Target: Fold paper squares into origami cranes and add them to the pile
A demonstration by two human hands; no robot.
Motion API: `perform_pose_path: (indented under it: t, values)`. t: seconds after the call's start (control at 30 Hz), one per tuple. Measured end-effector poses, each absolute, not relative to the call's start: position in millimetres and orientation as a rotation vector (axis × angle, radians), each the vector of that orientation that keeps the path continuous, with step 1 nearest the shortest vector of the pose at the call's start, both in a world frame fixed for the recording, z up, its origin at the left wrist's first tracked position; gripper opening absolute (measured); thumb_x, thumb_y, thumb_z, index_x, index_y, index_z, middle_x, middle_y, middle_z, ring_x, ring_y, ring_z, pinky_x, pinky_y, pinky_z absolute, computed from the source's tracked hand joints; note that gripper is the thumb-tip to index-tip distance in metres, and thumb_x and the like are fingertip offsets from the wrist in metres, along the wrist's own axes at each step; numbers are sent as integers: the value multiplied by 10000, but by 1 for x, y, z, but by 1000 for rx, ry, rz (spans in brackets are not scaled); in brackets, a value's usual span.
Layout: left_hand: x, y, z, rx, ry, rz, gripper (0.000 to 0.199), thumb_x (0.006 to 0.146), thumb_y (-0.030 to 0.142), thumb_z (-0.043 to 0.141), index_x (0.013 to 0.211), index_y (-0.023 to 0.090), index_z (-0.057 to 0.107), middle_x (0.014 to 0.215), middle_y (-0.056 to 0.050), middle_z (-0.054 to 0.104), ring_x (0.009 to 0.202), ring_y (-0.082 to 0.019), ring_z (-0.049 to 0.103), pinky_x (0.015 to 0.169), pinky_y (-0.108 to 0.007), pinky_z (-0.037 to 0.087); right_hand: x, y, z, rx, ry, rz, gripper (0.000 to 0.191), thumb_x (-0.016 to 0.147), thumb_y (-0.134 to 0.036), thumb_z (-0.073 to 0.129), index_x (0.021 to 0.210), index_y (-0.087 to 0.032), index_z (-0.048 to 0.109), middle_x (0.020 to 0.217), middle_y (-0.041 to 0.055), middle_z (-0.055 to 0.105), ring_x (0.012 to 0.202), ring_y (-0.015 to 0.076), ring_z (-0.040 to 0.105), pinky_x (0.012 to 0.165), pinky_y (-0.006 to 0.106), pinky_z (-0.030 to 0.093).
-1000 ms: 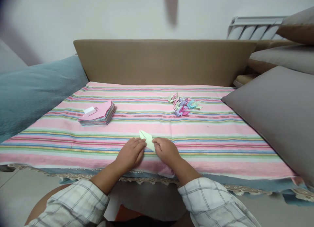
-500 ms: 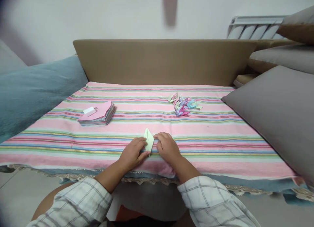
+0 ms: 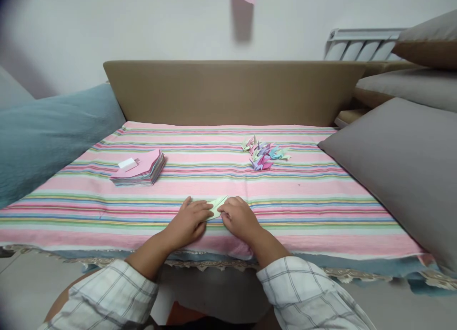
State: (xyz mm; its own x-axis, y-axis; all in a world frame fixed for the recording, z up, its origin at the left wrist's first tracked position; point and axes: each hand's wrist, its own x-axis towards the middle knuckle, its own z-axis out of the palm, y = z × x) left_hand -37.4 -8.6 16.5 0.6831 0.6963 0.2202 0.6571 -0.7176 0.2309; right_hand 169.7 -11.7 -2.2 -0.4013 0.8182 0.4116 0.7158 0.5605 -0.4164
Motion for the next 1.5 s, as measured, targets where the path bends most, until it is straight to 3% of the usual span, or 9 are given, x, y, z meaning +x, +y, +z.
perform_pose_path:
  t: [0.2,0.4,0.53,0.87,1.1,1.5]
  values:
    - [-47,1,17,2795,1089,414,288,801,91,453,955,267,623,1201,-21,621,1183,-226,484,1041,-584,191,168,-13,-1,-1140,-2304,211,157,799,-216,580,929,-223,668,1111,60,627,993,212,524,867,382,402]
    - [-46,2,17,2700,1091,472,282,744,88,506,954,240,618,1176,-24,632,1103,-204,542,998,-463,323,166,-9,-9,-1121,-2296,240,132,813,-286,604,897,-205,667,1058,64,656,945,208,554,850,373,414]
    - [-44,3,18,2641,1117,526,187,743,271,629,923,218,622,1137,-37,651,1055,-226,565,934,-412,384,165,-6,-12,-1093,-2280,248,110,826,-275,595,865,-204,668,1021,64,664,926,200,570,846,368,421]
    - [-40,5,17,2578,1161,588,68,779,283,625,779,214,628,1054,-29,685,1005,-208,590,908,-380,396,165,-3,-12,-1076,-2257,271,89,816,-273,616,841,-206,669,985,62,665,908,182,580,830,344,425]
    - [-38,4,14,2563,1187,634,125,805,262,580,700,198,605,1015,-32,695,973,-200,595,894,-381,391,159,-4,-11,-1167,-2199,282,118,842,-255,562,780,-189,637,866,53,617,823,174,540,761,312,413]
    - [-34,6,7,2413,1312,731,72,748,217,606,676,213,604,957,-9,705,932,-194,603,884,-378,388,145,-1,-9,-1423,-2067,373,115,771,-200,573,657,-187,581,752,22,566,771,160,520,746,277,385]
